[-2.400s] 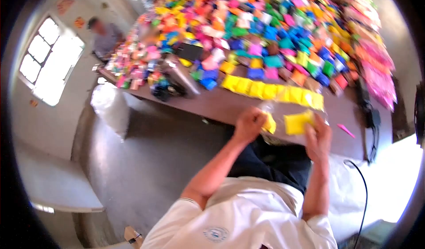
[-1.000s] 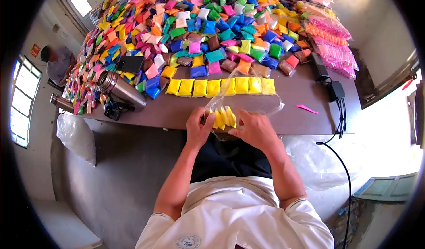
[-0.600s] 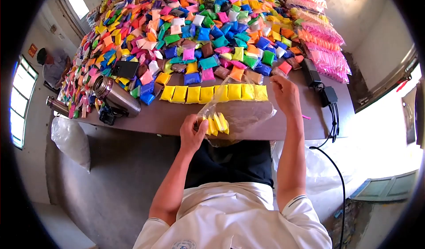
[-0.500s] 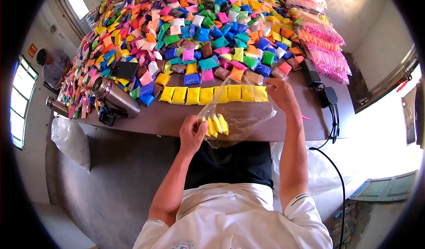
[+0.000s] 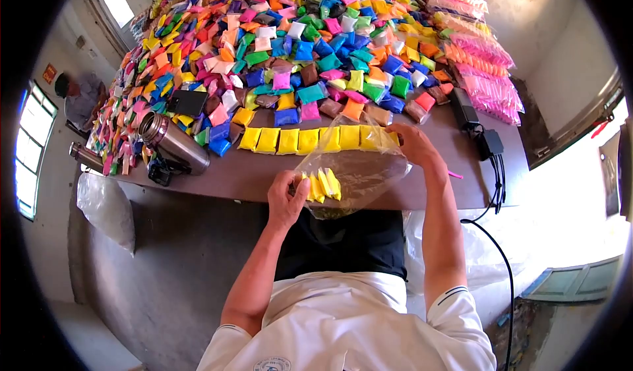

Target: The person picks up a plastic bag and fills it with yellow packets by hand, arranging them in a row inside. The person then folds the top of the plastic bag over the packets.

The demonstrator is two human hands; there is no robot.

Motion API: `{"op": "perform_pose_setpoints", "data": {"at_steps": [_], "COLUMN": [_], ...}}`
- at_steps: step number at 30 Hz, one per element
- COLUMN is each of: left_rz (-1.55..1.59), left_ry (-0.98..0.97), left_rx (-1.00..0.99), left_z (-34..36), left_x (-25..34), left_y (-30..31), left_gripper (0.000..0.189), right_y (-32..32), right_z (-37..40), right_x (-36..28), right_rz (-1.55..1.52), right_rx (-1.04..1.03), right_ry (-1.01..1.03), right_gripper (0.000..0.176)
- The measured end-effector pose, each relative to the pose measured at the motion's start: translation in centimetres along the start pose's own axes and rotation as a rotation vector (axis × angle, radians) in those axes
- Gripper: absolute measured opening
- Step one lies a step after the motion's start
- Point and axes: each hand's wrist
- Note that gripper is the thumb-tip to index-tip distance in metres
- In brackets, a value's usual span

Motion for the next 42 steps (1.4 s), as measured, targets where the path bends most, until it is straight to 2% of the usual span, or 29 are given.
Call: {"op": "perform_pose_setpoints", "data": {"at_steps": [2, 6, 8, 12, 15, 17, 18, 21, 26, 29, 32, 36, 39, 41, 42], "left_rz": [-0.015, -0.028, -0.041, -0.028, -0.035, -0.031, -0.027, -0.036, -0.085, -0.017, -0.049, -0.039, -0.038, -0.035, -0.040], "left_ry": [0.006, -0.013, -0.019, -0.016, -0.014, -0.021, -0.041, -0.047, -0.015, 0.007, 0.013, -0.015, -0.051, -0.079, -0.057], "left_rx": [-0.014, 0.003, 0.004, -0.005, -0.002, 0.002, 0.009, 0.001, -0.009, -0.009, -0.018, -0.002, 0.015, 0.029, 0.011], "left_z": [-0.1, 0.0, 0.0, 0.0, -0.1, 0.0, 0.0, -0.1, 0.0, 0.1, 0.0, 0.0, 0.0, 0.0, 0.0], "left_x": [0.0, -0.2, -0.3, 0.2, 0.1, -0.1, -0.1, 0.0, 0.3, 0.1, 0.6, 0.8, -0.1, -0.3, 0.2], "left_y": [0.0, 0.0, -0.1, -0.1, -0.1, -0.1, -0.1, -0.1, 0.2, 0.1, 0.1, 0.0, -0.2, -0.2, 0.0], "left_gripper": [0.033, 0.034, 0.035, 0.036, 0.036, 0.035, 0.035, 0.034, 0.033, 0.032, 0.032, 0.032, 0.033, 0.033, 0.034], "right_y": [0.2, -0.3, -0.5, 0.2, -0.2, 0.2, 0.5, 0.8, -0.5, -1.6, -1.0, -2.2, -2.1, 0.1, 0.5], "right_z": [0.1, 0.2, 0.2, 0.2, -0.6, -0.7, -0.9, -2.0, -2.9, -3.2, -2.7, -3.6, -3.8, -1.9, -1.3], "right_x": [-0.2, 0.5, 0.8, -0.2, 0.3, -0.3, -1.0, -2.3, -3.0, -1.8, -2.5, 0.1, 1.7, 0.1, 0.4], "right_rz": [-0.046, -0.090, -0.222, -0.050, -0.067, -0.289, -0.291, -0.247, -0.022, -0.062, -0.002, -0.028, -0.081, -0.147, -0.144], "right_rx": [0.012, 0.079, 0.118, 0.190, 0.166, 0.144, 0.143, 0.085, -0.034, -0.014, -0.040, -0.059, -0.152, 0.028, 0.027], "right_ry": [-0.070, -0.047, -0.144, -0.061, -0.036, -0.101, -0.102, -0.098, 0.065, 0.081, 0.057, 0.098, -0.005, -0.120, -0.123], "right_gripper": [0.043, 0.044, 0.042, 0.038, 0.033, 0.030, 0.030, 0.026, 0.028, 0.038, 0.037, 0.033, 0.034, 0.032, 0.032]}}
Point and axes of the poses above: each hand's wrist, its own z-axis away from the middle knuckle, its own y-axis out of the back of the hand, x = y × z, and after that the axes turned 7 degrees about x, right-handed
